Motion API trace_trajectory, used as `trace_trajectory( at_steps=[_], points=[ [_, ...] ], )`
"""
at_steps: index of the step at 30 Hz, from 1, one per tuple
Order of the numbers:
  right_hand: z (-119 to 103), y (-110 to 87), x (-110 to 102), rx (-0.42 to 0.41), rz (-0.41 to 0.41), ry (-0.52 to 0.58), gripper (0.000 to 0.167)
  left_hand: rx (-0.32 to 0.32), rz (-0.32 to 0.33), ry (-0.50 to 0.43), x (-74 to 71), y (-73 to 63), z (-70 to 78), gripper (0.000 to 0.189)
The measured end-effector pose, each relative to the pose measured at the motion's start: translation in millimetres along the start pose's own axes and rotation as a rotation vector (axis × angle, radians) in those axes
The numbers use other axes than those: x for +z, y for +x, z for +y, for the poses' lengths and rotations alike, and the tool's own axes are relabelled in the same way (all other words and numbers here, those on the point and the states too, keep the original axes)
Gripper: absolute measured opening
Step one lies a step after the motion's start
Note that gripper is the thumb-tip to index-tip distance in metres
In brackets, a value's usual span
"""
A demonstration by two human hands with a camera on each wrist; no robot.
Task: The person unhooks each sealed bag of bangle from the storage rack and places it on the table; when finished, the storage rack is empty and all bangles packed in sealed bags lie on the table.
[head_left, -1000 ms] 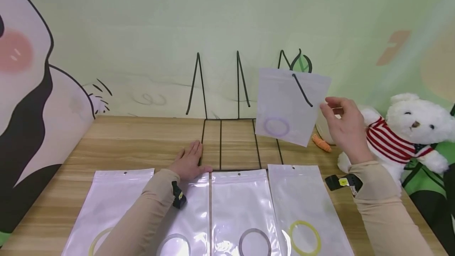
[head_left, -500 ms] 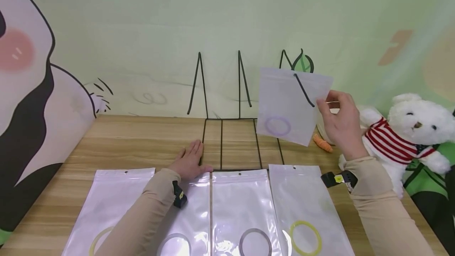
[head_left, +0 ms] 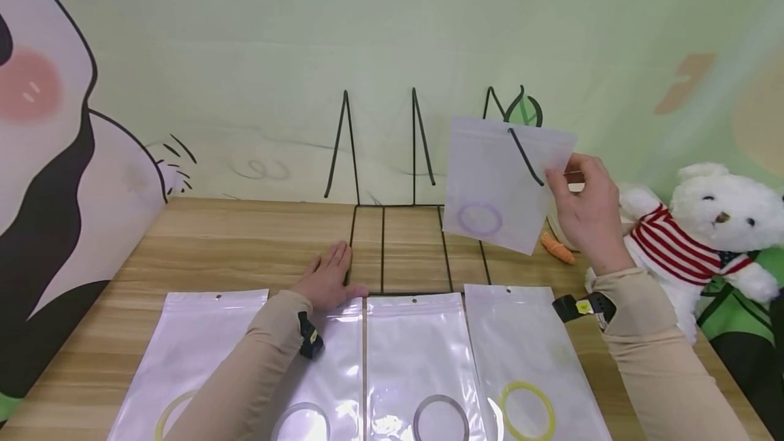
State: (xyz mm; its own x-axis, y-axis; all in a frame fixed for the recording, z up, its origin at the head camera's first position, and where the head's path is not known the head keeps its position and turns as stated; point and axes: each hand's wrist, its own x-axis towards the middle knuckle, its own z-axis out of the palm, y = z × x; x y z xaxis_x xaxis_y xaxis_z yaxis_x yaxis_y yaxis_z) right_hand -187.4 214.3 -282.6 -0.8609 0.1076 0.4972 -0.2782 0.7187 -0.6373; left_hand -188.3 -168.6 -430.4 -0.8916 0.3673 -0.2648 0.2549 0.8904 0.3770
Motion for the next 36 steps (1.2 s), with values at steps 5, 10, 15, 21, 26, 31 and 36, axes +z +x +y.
trace_trajectory(
  at_steps=[5,10,15,21,26,31,36],
  points=[
    [-4,0.1,-1,-0.021,0.051,0.017,0.040,0.000,-0.002,-0.003,-0.1,-0.1,-0.1,0.094],
    [-5,0.2,-1,-0.025,0.113,0.043,0.037,-0.002,-0.004,-0.005,0.0,0.1,-0.5,0.095],
    [-8,0.8,0,-0.040,0.168,0.068,0.037,-0.007,-0.009,-0.009,0.9,1.0,-1.3,0.095],
    [-9,2.0,-1,-0.069,0.202,0.064,0.032,-0.003,-0.005,-0.016,0.2,0.9,-0.6,0.095],
    [-10,2.1,-1,-0.065,0.206,0.061,0.031,0.001,0.000,-0.012,1.2,0.6,-1.0,0.095],
    [-11,1.8,-1,-0.069,0.205,0.049,0.031,0.003,0.004,-0.005,2.1,1.0,-1.8,0.094],
    [-13,2.3,-2,-0.067,0.213,0.057,0.031,0.002,0.010,-0.003,2.2,1.2,-1.2,0.094]
  ],
)
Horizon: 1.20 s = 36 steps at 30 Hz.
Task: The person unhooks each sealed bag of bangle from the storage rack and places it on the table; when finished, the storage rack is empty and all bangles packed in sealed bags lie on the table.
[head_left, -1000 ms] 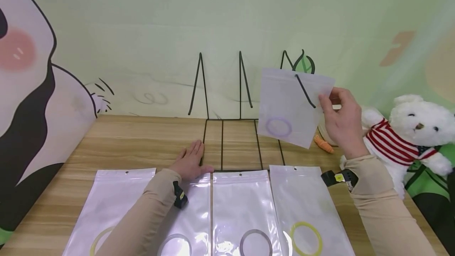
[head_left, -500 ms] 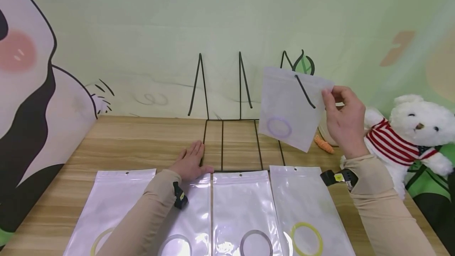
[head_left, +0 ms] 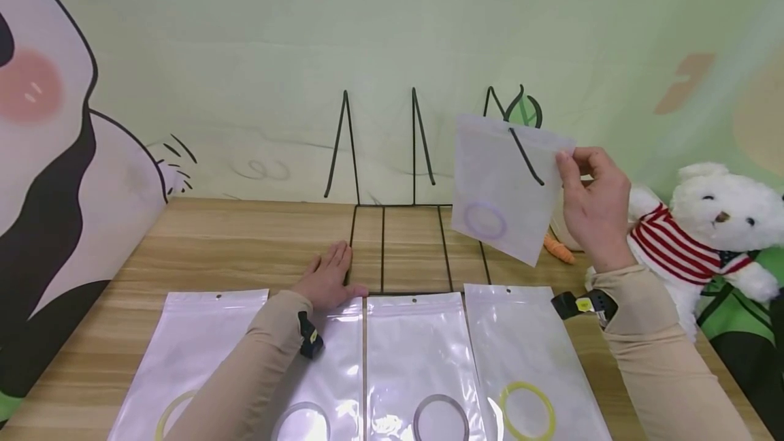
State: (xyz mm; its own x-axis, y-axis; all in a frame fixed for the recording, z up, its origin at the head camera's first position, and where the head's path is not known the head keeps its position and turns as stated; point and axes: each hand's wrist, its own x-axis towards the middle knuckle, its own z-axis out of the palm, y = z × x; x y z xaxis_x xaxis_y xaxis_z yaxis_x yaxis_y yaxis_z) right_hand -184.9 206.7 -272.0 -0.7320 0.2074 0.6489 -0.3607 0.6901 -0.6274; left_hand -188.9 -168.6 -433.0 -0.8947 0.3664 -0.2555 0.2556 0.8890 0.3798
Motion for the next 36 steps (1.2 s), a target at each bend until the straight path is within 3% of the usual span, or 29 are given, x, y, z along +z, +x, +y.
trace_trajectory(
  at_steps=[36],
  points=[
    [-12,-9.0,-9,0.007,0.045,0.051,0.032,-0.004,-0.012,0.007,-3.3,-2.5,2.8,0.092]
  ],
)
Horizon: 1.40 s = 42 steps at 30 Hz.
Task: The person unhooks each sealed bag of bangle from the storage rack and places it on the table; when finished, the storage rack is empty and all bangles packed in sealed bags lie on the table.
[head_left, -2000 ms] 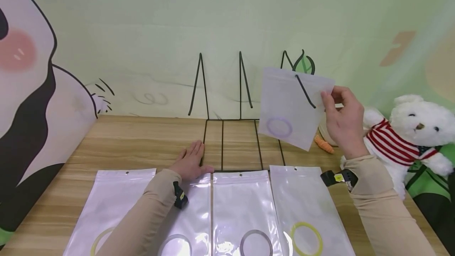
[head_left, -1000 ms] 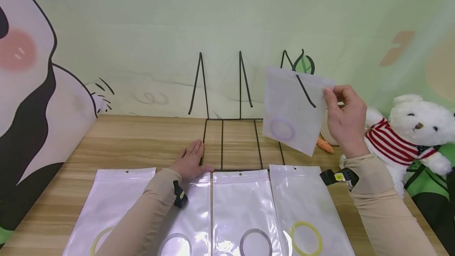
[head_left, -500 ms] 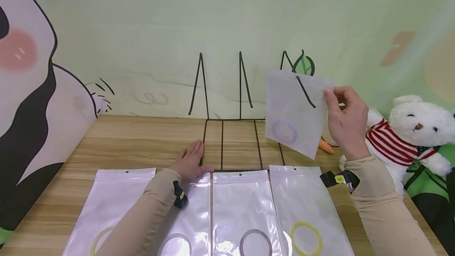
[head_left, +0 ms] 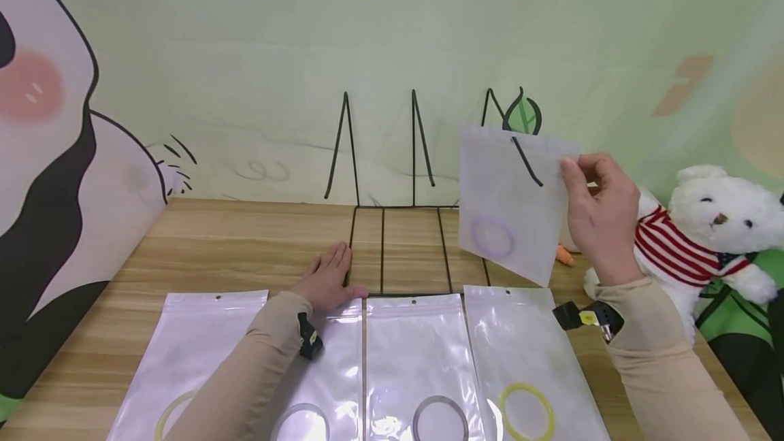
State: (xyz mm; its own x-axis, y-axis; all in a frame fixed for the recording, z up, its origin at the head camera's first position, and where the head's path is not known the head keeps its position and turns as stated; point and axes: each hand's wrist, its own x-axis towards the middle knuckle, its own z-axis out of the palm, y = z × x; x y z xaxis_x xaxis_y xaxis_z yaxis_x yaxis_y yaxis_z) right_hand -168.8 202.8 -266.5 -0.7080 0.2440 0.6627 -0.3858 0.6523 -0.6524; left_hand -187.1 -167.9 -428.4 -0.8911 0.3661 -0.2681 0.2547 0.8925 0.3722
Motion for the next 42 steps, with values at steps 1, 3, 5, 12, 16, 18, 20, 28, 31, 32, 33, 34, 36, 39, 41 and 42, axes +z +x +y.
trace_trajectory(
  at_steps=[1,3,5,12,16,18,20,28,31,32,33,34,36,39,41,42],
  points=[
    [0,-0.6,-1,0.001,0.001,-0.004,0.032,0.003,0.002,-0.001,0.0,-0.1,0.1,0.092],
    [-1,-1.7,-2,0.003,0.001,-0.013,0.032,0.005,0.005,-0.003,-0.1,0.0,0.1,0.092],
    [-2,-2.5,-3,0.006,0.002,-0.017,0.032,0.009,0.009,-0.003,-0.3,-0.4,0.4,0.092],
    [-2,-4.4,-7,-0.020,0.007,-0.030,0.031,0.005,0.008,0.003,2.4,2.0,-2.0,0.094],
    [-4,-6.4,-8,-0.025,0.007,-0.025,0.031,0.013,0.015,-0.004,4.2,2.3,-3.6,0.094],
    [-5,-7.5,-8,-0.030,0.010,-0.017,0.030,0.013,0.014,-0.005,4.5,2.3,-3.5,0.095],
    [-5,-8.5,-8,-0.035,0.012,-0.009,0.030,0.016,0.016,-0.008,4.4,2.4,-3.6,0.094],
    [-4,-9.6,-9,-0.046,0.022,-0.004,0.028,0.011,0.013,0.002,3.5,2.7,-3.1,0.094],
    [-4,-10.3,-9,-0.046,0.025,-0.006,0.029,0.013,0.014,0.000,3.9,3.2,-3.7,0.094],
    [-4,-10.5,-9,-0.046,0.025,-0.008,0.029,0.014,0.015,0.000,4.1,3.5,-4.0,0.095],
    [-4,-10.7,-10,-0.045,0.026,-0.008,0.029,0.014,0.014,0.001,4.3,3.9,-4.4,0.095],
    [-4,-11.0,-10,-0.044,0.025,-0.007,0.029,0.014,0.013,0.003,4.4,4.1,-4.6,0.095],
    [-5,-11.5,-10,-0.043,0.026,-0.008,0.029,0.015,0.014,0.003,4.3,4.2,-4.7,0.095],
    [-4,-11.7,-11,-0.045,0.027,-0.013,0.029,0.011,0.008,0.009,3.6,4.1,-4.4,0.095],
    [-4,-12.0,-11,-0.046,0.032,-0.014,0.029,0.011,0.009,0.006,3.4,3.8,-4.1,0.095],
    [-4,-12.1,-11,-0.047,0.034,-0.012,0.029,0.012,0.011,0.005,3.1,3.6,-4.0,0.094]
  ],
)
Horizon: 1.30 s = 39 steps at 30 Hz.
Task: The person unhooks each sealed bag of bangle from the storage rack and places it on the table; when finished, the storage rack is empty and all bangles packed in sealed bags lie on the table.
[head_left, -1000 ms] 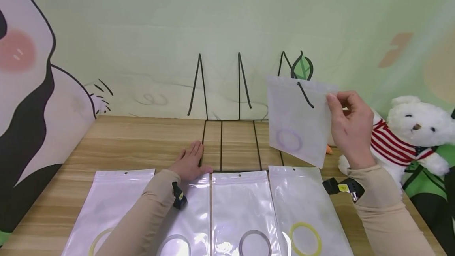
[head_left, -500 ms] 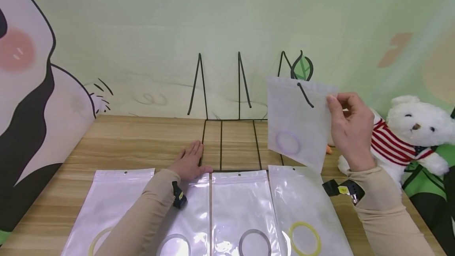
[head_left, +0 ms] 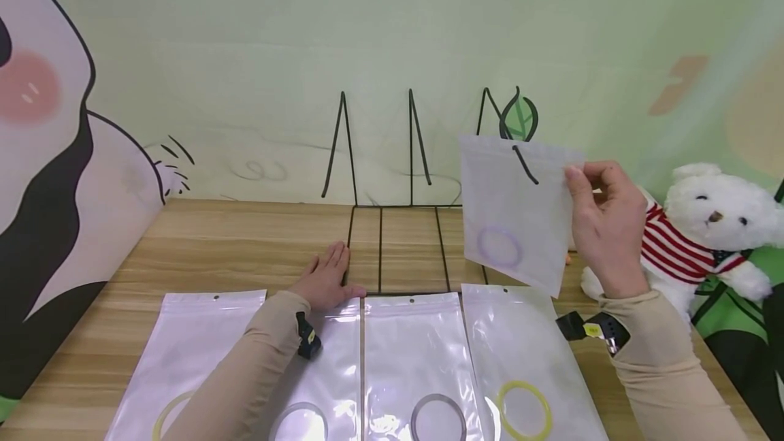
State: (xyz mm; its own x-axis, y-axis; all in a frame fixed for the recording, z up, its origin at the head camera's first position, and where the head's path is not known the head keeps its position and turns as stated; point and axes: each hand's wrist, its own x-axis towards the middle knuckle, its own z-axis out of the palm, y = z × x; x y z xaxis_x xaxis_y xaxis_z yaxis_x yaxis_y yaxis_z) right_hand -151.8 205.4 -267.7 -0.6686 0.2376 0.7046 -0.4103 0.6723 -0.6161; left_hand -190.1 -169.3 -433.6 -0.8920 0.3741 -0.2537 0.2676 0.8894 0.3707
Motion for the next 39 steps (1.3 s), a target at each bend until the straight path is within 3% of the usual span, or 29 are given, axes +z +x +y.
trace_trajectory(
  at_steps=[17,39],
  points=[
    [-1,-3.1,-6,-0.023,0.005,0.029,0.027,-0.001,0.003,0.007,-1.4,-1.7,1.8,0.094],
    [-1,-8.8,-14,-0.034,0.001,-0.023,0.027,0.009,0.010,-0.010,0.3,-1.2,0.8,0.093]
  ],
)
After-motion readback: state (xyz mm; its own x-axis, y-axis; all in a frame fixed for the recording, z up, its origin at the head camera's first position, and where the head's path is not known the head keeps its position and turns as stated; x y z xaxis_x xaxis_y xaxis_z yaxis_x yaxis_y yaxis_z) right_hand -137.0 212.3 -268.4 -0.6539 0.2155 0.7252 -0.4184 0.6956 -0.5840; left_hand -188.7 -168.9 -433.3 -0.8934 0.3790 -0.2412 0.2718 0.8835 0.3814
